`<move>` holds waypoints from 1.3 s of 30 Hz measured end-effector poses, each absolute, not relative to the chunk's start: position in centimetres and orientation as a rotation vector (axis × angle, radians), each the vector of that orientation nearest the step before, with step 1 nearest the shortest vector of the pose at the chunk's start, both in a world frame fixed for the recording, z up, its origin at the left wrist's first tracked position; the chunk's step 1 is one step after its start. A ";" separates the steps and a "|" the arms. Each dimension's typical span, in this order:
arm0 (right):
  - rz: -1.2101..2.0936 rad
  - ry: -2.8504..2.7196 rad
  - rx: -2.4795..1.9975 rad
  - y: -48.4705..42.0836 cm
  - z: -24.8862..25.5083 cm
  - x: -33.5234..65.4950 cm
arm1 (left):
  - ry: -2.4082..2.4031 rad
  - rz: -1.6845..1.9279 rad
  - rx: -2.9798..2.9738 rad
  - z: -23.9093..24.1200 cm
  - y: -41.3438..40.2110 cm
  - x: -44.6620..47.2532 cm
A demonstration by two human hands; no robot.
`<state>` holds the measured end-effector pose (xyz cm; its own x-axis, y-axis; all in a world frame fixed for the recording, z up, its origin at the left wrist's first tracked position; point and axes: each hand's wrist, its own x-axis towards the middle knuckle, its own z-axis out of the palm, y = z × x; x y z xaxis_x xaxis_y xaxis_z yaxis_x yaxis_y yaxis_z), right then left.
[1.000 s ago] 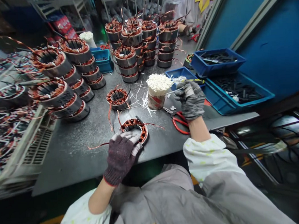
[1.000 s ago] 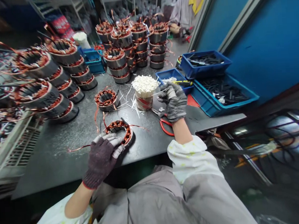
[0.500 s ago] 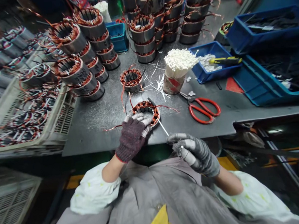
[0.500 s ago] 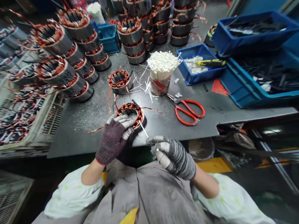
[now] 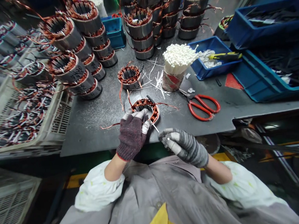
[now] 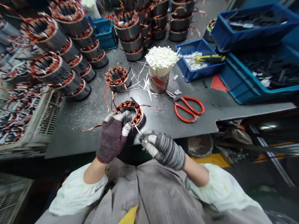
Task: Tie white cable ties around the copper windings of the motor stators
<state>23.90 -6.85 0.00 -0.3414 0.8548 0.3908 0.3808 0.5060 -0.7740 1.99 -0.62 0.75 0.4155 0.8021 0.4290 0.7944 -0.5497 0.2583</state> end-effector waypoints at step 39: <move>0.040 -2.009 -1.214 -2.1 1.0 21.8 | 1.290 1.147 2.569 0.9 -1.3 3.2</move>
<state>21.80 -2.07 0.97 -0.2459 0.7649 0.5954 0.7403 0.5447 -0.3940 3.21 -1.33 0.88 0.3781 0.7088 0.5956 0.6743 -0.6516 0.3474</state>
